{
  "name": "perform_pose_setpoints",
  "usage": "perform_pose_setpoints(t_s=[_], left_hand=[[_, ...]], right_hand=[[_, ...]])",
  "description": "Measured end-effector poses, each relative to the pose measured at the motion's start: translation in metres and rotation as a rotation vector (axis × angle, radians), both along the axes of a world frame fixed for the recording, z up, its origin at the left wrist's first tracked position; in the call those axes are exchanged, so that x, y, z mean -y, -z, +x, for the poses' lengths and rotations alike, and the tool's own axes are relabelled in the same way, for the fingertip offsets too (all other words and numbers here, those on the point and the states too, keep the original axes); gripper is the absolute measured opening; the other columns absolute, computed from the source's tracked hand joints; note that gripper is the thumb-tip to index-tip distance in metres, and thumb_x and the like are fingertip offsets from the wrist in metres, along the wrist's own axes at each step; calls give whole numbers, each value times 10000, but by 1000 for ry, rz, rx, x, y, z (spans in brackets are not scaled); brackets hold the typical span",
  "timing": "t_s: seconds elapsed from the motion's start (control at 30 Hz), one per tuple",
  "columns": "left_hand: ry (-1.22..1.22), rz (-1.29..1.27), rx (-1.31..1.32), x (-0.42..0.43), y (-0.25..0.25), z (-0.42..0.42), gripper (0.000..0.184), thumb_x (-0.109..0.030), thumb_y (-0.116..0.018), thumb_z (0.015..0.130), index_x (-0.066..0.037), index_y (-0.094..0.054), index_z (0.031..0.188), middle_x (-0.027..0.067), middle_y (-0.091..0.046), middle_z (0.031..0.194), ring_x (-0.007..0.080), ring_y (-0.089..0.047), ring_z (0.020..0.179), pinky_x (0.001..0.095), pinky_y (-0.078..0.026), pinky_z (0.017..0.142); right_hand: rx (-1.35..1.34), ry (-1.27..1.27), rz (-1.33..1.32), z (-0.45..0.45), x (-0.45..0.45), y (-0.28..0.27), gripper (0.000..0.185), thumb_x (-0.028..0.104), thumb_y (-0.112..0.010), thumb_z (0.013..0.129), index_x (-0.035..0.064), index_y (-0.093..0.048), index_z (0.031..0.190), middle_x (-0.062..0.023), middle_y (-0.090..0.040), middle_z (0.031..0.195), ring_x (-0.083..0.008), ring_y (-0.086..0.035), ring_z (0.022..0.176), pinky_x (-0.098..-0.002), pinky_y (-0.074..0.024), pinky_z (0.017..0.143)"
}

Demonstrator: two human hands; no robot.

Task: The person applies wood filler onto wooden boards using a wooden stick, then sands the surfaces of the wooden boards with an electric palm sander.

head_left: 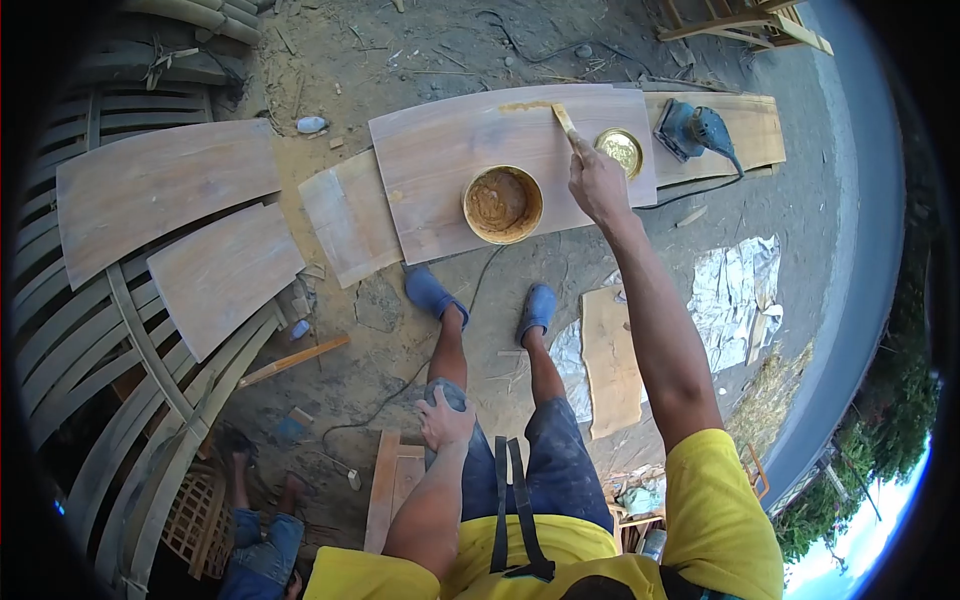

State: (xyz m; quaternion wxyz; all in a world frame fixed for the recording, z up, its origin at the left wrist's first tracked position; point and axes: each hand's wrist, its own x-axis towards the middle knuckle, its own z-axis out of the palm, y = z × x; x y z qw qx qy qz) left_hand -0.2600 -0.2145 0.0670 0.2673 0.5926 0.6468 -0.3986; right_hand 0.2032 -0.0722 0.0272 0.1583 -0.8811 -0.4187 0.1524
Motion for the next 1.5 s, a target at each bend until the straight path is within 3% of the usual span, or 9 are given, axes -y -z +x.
perform_pose_setpoints(t_s=[0.3,0.5,0.7,1.2,1.27,1.33,1.5], left_hand=[[-12,17,12,4,3,-1,782,-500,-769,856,-173,-525,1522,286,-541,1343,468,-644,1215,529,-554,1003],[-34,6,23,11,8,-5,798,-509,-776,852,-177,-519,1530,290,-544,1339,472,-615,1258,528,-554,1010],[-5,20,12,8,3,-5,796,-493,-779,844,-196,-521,1536,267,-528,1357,453,-644,1226,536,-557,996],[-73,-24,15,5,3,-6,837,-494,-795,833,-206,-493,1558,297,-487,1459,471,-586,1310,531,-540,1042],[-38,19,32,5,4,-7,805,-489,-786,833,-212,-518,1540,285,-513,1405,484,-589,1288,532,-550,1029],[-62,11,11,8,8,-10,819,-501,-781,837,-215,-504,1553,280,-505,1433,472,-595,1286,522,-549,1030],[-84,-23,21,6,10,-10,836,-513,-782,837,-219,-493,1564,268,-501,1456,452,-604,1275,509,-547,1027]], right_hand=[[17,-22,-100,-22,-19,-7,347,151,-597,1020,88,-725,1337,-261,-750,939,-447,-736,841,-544,-572,787],[-49,-90,64,-33,-30,-6,369,165,-600,1025,95,-703,1372,-259,-728,905,-450,-718,826,-568,-557,788],[-25,-166,-97,-32,-25,-8,406,154,-594,1030,107,-674,1425,-242,-717,886,-445,-711,807,-561,-556,777],[-66,-160,-26,-20,-11,-11,394,135,-621,1008,91,-700,1392,-270,-740,945,-453,-721,875,-556,-561,804],[-59,-201,97,-12,0,-1,405,167,-645,1011,115,-680,1411,-234,-742,907,-446,-727,840,-540,-569,769],[-161,-19,-20,-20,0,-46,427,173,-643,1043,112,-635,1465,-200,-737,869,-371,-732,767,-471,-562,732],[-266,51,96,-53,32,-119,422,130,-614,1075,94,-581,1494,-128,-678,801,-237,-657,674,-389,-522,679]])
